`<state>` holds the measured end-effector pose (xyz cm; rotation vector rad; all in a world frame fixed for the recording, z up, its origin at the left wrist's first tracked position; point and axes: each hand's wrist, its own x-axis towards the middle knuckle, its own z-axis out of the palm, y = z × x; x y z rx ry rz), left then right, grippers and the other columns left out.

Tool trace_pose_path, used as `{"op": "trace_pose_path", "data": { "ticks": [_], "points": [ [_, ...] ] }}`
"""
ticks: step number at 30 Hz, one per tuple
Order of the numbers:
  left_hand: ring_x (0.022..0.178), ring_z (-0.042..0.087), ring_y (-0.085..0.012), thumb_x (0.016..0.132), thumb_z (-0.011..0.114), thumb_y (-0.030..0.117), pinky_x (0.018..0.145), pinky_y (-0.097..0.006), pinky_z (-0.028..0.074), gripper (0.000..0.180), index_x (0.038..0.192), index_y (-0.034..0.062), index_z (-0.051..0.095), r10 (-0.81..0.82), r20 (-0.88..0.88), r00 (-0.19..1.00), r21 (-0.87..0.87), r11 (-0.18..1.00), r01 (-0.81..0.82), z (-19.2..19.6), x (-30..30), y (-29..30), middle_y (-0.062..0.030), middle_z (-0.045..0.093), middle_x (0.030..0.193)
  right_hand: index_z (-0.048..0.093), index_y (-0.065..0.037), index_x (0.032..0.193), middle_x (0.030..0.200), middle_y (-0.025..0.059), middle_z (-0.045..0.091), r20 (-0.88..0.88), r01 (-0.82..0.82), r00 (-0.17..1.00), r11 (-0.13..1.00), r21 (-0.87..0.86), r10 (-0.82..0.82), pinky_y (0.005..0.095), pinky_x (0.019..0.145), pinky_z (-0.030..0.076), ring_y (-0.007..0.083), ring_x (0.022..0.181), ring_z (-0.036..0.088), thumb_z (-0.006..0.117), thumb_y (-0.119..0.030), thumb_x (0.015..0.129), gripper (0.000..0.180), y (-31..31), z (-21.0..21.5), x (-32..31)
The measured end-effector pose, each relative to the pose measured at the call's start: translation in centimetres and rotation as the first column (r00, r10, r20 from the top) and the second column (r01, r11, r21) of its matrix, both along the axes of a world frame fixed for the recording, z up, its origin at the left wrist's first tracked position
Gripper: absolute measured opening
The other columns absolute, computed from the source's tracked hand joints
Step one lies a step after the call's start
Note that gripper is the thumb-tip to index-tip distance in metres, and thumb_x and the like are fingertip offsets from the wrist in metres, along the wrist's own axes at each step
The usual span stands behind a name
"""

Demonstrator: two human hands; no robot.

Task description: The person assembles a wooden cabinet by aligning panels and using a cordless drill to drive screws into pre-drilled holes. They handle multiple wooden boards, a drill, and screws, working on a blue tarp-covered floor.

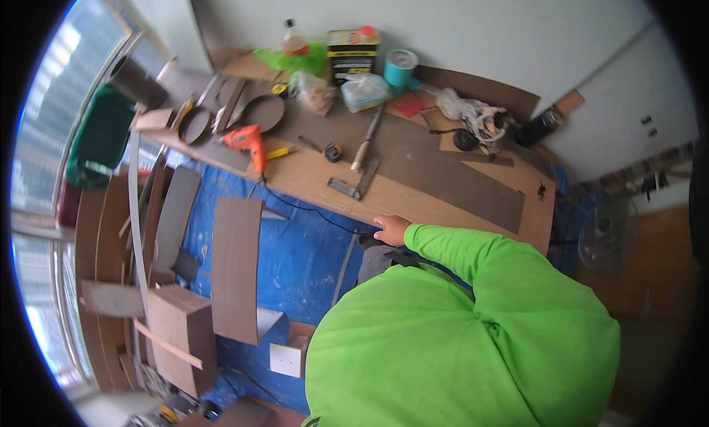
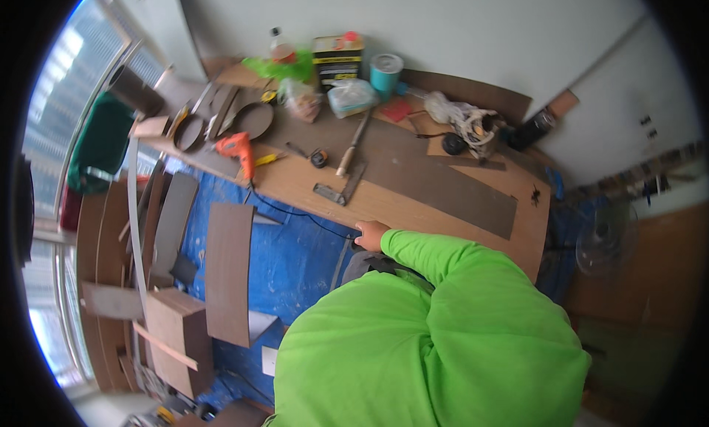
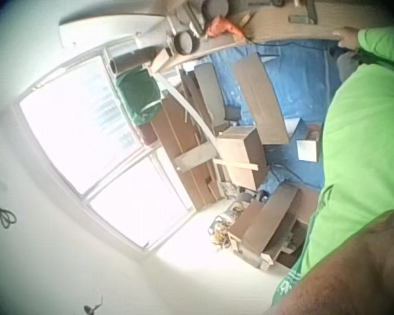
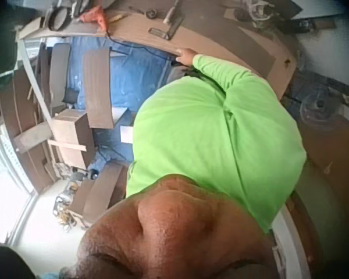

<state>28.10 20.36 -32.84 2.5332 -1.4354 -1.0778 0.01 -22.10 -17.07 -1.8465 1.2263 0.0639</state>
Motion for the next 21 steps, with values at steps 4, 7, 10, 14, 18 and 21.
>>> {"op": "trace_pose_path", "data": {
  "ticks": [4, 7, 10, 14, 18, 21],
  "points": [
    [0.066, 0.066, -0.0319, 0.097, 0.054, 0.023, 0.058, -0.047, 0.049, 0.021, 0.087, 0.0065, 0.062, -0.059, -0.11, 0.992, 0.049, 0.997, 0.065, 1.6, -0.2, -6.5, -0.0151, 0.067, 0.072, 0.065, -0.006, 0.122, 0.111, 0.0222, 0.07, -0.007, 0.078, 0.997, 0.996, -0.051, -0.078, 0.048, 0.092, 0.051, 0.0389, 0.105, 0.066, 0.068, -0.036, 0.089, 0.045, -2.1, -2.8, -4.5],
    [0.066, 0.066, -0.0318, 0.097, 0.053, 0.023, 0.059, -0.047, 0.049, 0.022, 0.087, 0.0064, 0.062, -0.097, -0.164, 0.982, 0.083, 0.99, 0.112, 2.7, -0.5, -11.2, -0.015, 0.067, 0.073, 0.068, -0.006, 0.116, 0.111, 0.0219, 0.07, -0.027, 0.141, 0.99, 0.99, 0.017, -0.141, 0.0474, 0.093, 0.05, 0.0392, 0.106, 0.066, 0.066, -0.039, 0.088, 0.043, -5.2, -2.9, -5.9],
    [0.067, 0.066, -0.0316, 0.098, 0.053, 0.024, 0.06, -0.046, 0.049, 0.022, 0.087, 0.0062, 0.063, -0.139, -0.199, 0.97, 0.12, 0.979, 0.165, 3.7, -0.9, -15.7, -0.0149, 0.068, 0.074, 0.069, -0.007, 0.112, 0.107, 0.0204, 0.071, 0.039, 0.29, 0.957, 0.956, -0.038, -0.288, 0.0469, 0.09, 0.052, 0.0384, 0.102, 0.067, 0.066, -0.038, 0.088, 0.039, -7.3, -5.0, -10.8],
    [0.068, 0.066, -0.0314, 0.098, 0.052, 0.024, 0.061, -0.046, 0.05, 0.023, 0.088, 0.0061, 0.063, -0.169, -0.23, 0.958, 0.163, 0.964, 0.209, 5.4, -2.0, -20.7, -0.0148, 0.068, 0.075, 0.07, -0.008, 0.099, 0.095, 0.0177, 0.072, 0.127, 0.712, 0.702, 0.686, -0.154, -0.7, 0.0441, 0.08, 0.054, 0.0357, 0.092, 0.069, 0.069, -0.028, 0.088, 0.024, -10.2, -7.1, -21.1],
    [0.069, 0.067, -0.0313, 0.099, 0.052, 0.024, 0.062, -0.046, 0.05, 0.024, 0.088, 0.0059, 0.064, -0.177, -0.243, 0.954, 0.211, 0.95, 0.231, 6.8, -3.3, -24.4, -0.0147, 0.069, 0.076, 0.07, -0.007, 0.087, 0.089, 0.0183, 0.072, 0.029, 0.931, 0.241, 0.223, -0.289, -0.97, 0.0449, 0.077, 0.054, 0.0373, 0.087, 0.069, 0.068, -0.023, 0.087, 0.015, -11.3, -9.6, -35.3],
    [0.069, 0.067, -0.0311, 0.099, 0.052, 0.025, 0.062, -0.045, 0.05, 0.025, 0.089, 0.0058, 0.064, -0.183, -0.266, 0.946, 0.251, 0.935, 0.251, 7.6, -4.9, -26.9, -0.0146, 0.069, 0.077, 0.07, -0.002, 0.098, 0.107, 0.0222, 0.071, -0.196, 0.952, -0.034, 0.028, -0.306, -0.98, 0.047, 0.088, 0.053, 0.0383, 0.104, 0.068, 0.058, -0.02, 0.091, 0.023, -9.8, -14.7, -47.6]
  ]
}}
